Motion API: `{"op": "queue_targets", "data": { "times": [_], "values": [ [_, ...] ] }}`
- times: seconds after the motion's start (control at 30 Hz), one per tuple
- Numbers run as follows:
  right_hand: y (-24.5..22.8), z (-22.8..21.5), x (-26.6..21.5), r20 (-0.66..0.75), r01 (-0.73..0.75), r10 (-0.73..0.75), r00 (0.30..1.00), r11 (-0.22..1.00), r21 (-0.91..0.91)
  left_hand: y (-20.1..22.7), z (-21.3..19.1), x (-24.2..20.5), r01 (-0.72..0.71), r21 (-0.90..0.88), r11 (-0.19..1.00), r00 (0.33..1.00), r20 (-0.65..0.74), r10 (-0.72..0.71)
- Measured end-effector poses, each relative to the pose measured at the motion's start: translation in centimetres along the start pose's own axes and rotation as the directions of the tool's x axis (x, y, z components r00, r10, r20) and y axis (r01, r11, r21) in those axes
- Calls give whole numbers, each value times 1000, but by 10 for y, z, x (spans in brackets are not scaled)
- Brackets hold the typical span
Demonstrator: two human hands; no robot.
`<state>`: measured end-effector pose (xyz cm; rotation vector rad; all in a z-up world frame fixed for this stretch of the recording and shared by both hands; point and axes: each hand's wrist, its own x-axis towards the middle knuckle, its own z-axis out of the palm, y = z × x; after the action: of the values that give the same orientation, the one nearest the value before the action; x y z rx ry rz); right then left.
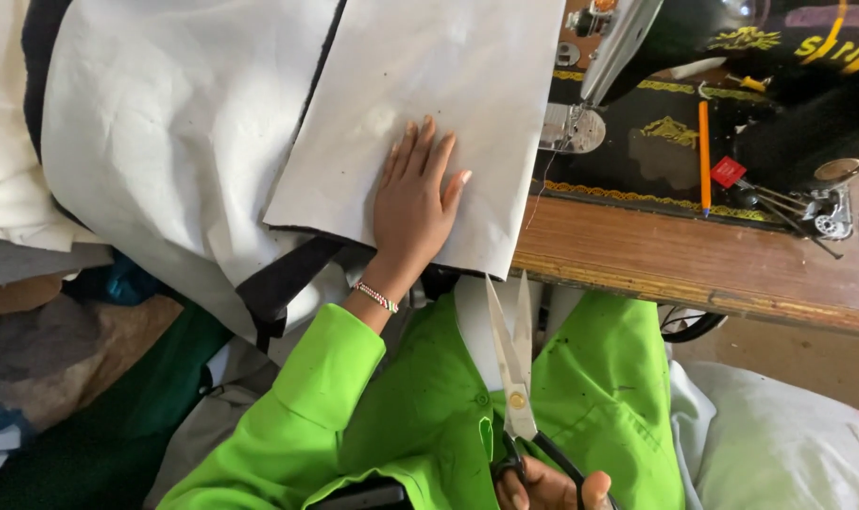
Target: The person cuts a white fabric piece with shears and then fits it around a curved dark fabric component on a wooden workspace with a sewing machine.
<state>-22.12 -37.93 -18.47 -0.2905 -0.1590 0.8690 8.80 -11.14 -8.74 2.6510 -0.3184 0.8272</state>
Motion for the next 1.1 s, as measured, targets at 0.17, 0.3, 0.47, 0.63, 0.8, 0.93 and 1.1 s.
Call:
{"op": "queue_targets", "data": {
  "times": [0.17, 0.3, 0.47, 0.63, 0.8, 0.93, 1.1],
  "values": [
    [4, -3, 0, -41, -5, 5, 999, 1000, 7, 3, -1, -1, 16, -31, 999, 997, -70, -18],
    [-7, 16, 13, -92, 3, -11, 996, 996, -88, 3, -3, -1, -5, -48, 999, 998, -70, 1],
    [-15, 50, 55, -98, 93, -97, 990, 995, -42, 5, -5, -1, -1, -53, 999, 996, -85, -3],
    [-9, 54, 94, -35, 121, -119, 992, 989, 80, 8, -11, 0, 2, -46, 999, 996, -87, -6],
    [7, 23, 84, 12, 180, -189, 982, 948, 261, 9, -14, 1, -16, -36, 999, 992, -127, 11],
    [4, 21, 84, 5, 201, -205, 979, 963, 182, 8, -11, 0, 1, -38, 999, 992, -123, -6],
    [-31, 70, 133, -130, 241, -249, 960, 968, -74, 11, -15, 1, -15, -43, 999, 990, -144, 9]
  ]
}}
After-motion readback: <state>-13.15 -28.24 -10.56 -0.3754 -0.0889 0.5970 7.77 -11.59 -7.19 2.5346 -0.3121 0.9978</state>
